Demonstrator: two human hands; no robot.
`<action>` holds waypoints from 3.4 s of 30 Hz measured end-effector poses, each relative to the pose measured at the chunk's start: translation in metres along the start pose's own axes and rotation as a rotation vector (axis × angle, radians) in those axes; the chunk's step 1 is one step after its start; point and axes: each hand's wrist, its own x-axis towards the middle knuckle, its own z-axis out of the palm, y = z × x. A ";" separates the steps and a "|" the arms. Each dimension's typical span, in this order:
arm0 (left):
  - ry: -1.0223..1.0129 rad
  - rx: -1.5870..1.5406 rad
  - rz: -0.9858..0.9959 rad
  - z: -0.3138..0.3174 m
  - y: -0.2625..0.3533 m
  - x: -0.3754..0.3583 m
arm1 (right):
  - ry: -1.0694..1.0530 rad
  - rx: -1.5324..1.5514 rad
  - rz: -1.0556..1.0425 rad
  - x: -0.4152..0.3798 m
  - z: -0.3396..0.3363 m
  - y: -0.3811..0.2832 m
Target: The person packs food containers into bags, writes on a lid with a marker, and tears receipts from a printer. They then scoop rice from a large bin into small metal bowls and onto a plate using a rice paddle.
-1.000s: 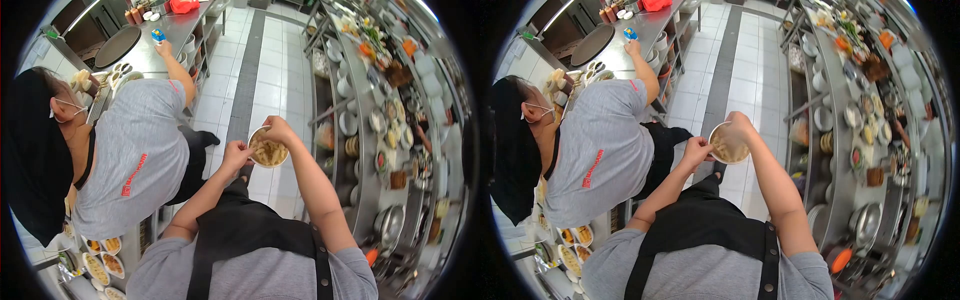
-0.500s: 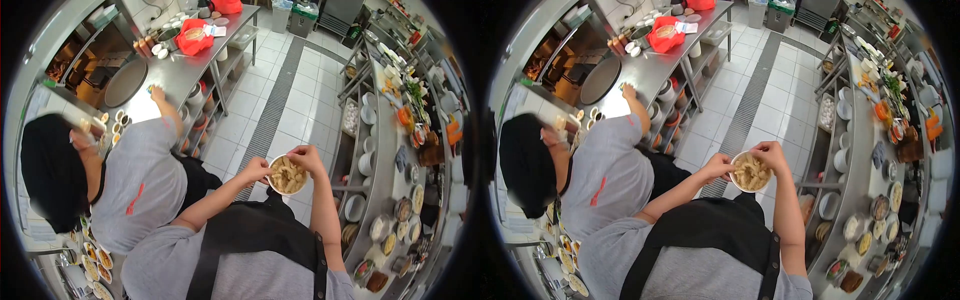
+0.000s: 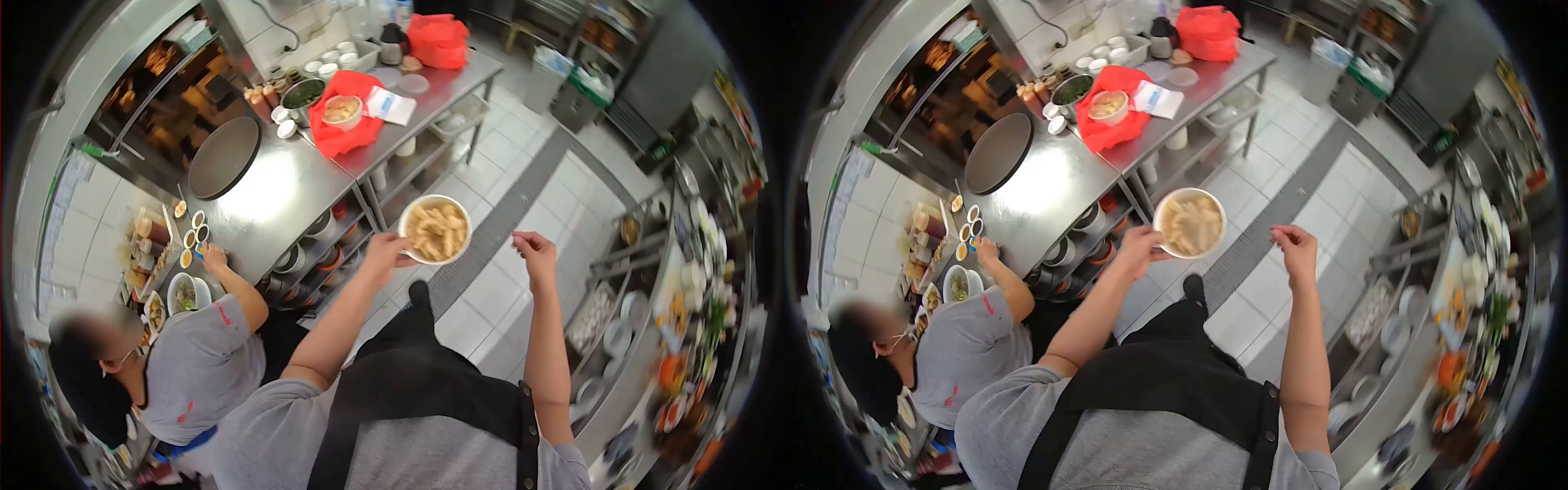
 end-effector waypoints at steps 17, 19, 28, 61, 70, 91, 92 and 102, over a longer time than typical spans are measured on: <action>0.621 -0.379 0.204 -0.050 0.124 0.305 | -0.723 -0.464 -0.391 0.469 0.217 -0.059; 0.688 -0.457 0.217 -0.033 0.123 0.304 | -0.727 -0.584 -0.733 0.519 0.276 -0.066; 1.391 -0.390 0.341 0.049 0.138 0.300 | -1.023 -0.990 -1.260 0.658 0.457 -0.043; 1.701 0.153 0.327 0.010 0.159 0.339 | -1.616 -0.144 -1.125 0.555 0.334 -0.162; 1.195 -0.356 0.273 0.039 0.130 0.317 | -1.813 -0.148 -1.567 0.494 0.361 -0.092; 1.223 -0.397 0.298 0.030 0.116 0.330 | -1.635 -0.926 -1.304 0.465 0.377 -0.108; 1.200 -0.408 0.233 0.030 0.122 0.326 | -1.604 -0.860 -1.382 0.467 0.378 -0.103; 1.070 1.169 0.326 0.045 0.181 0.361 | -1.634 -0.266 -1.093 0.507 0.388 -0.068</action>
